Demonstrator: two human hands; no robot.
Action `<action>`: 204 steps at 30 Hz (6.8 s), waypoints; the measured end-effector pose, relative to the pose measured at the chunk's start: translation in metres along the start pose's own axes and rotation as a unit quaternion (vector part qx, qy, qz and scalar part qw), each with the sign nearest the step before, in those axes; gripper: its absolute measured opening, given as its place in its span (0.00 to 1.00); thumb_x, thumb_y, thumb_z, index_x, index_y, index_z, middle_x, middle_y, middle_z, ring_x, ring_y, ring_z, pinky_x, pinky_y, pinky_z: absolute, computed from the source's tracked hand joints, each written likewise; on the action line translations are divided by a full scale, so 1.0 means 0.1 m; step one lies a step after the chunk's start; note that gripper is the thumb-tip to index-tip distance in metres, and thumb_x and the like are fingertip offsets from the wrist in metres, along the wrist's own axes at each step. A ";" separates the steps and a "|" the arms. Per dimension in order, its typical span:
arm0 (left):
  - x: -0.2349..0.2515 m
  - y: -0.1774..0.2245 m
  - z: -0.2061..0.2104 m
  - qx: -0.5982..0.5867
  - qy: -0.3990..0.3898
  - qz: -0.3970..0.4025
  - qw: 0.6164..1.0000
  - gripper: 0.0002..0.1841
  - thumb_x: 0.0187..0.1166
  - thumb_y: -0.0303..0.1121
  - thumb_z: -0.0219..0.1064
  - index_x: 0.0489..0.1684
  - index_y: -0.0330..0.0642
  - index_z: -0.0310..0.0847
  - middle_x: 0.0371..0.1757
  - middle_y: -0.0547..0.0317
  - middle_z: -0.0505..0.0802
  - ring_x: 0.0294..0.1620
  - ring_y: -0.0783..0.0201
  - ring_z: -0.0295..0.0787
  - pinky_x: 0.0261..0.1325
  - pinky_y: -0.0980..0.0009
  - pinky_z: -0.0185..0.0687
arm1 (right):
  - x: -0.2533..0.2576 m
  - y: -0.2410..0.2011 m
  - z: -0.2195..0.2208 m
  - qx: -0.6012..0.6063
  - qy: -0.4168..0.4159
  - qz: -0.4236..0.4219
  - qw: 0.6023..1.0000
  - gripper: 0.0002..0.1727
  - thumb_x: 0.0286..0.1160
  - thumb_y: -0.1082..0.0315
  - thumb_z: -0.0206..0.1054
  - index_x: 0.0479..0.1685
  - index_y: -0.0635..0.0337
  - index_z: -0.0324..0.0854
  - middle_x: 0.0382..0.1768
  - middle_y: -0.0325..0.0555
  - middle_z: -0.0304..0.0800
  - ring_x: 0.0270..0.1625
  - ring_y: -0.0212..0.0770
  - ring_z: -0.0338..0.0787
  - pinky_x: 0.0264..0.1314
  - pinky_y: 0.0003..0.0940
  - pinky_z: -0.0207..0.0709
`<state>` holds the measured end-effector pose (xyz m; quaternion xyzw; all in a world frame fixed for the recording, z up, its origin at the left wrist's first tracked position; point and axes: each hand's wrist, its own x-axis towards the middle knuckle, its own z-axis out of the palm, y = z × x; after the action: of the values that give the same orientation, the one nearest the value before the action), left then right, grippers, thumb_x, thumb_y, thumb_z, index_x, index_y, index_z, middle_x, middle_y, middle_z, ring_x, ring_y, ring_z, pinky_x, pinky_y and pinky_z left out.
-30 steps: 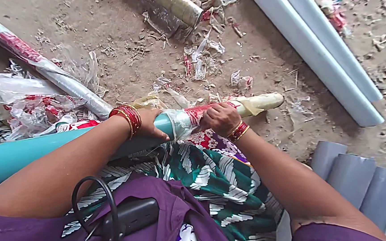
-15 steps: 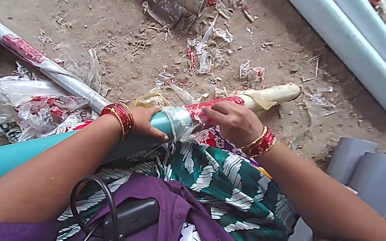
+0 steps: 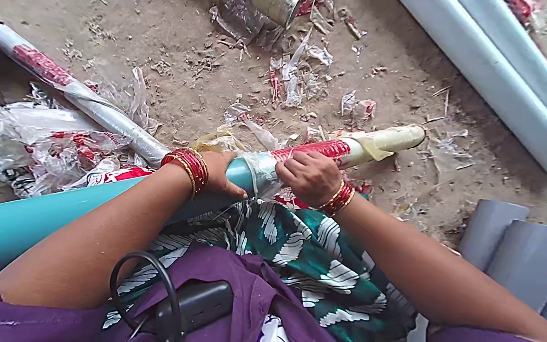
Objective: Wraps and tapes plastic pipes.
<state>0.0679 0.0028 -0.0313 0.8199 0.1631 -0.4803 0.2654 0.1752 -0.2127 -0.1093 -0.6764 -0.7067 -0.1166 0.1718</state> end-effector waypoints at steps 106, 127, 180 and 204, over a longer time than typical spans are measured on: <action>0.03 0.04 0.09 0.014 0.025 0.011 1.000 0.51 0.70 0.57 0.79 0.88 0.33 0.59 0.71 0.31 0.84 0.74 0.36 0.81 0.77 0.36 0.70 | 0.35 0.11 -0.66 0.325 -0.139 0.561 0.749 0.16 0.77 0.60 0.74 0.50 0.65 0.82 0.27 0.46 0.83 0.28 0.39 0.82 0.38 0.44 0.80; -0.28 0.18 0.39 0.048 0.102 0.016 0.993 0.48 0.67 0.55 0.81 0.81 0.31 0.66 0.73 0.30 0.82 0.75 0.32 0.79 0.71 0.31 0.72 | 0.65 -0.64 -0.10 0.281 -0.025 0.720 0.634 0.04 0.68 0.72 0.79 0.35 0.63 0.91 0.32 0.47 0.90 0.36 0.38 0.84 0.45 0.42 0.76; 0.04 0.25 -0.02 -0.070 0.196 0.123 0.970 0.09 0.80 0.30 0.72 0.53 0.42 0.94 0.55 0.43 0.95 0.63 0.45 0.89 0.72 0.42 0.73 | 0.69 -0.86 -0.22 0.294 -0.079 0.613 0.729 0.11 0.81 0.70 0.67 0.50 0.72 0.86 0.52 0.64 0.89 0.60 0.59 0.89 0.66 0.56 0.78; 0.09 0.35 -0.19 -0.037 0.109 0.215 0.970 0.20 0.82 0.20 0.65 0.73 0.40 0.77 0.68 0.42 0.88 0.60 0.46 0.88 0.63 0.47 0.78 | 0.46 -0.90 -0.30 0.257 -0.054 0.553 0.791 0.12 0.83 0.69 0.64 0.41 0.73 0.85 0.40 0.66 0.91 0.48 0.63 0.92 0.52 0.60 0.82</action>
<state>0.1037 -0.0141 -0.0217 0.8726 0.0283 -0.3136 0.3734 0.0873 -0.1877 -0.0572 -0.8876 -0.2238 0.2209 0.3365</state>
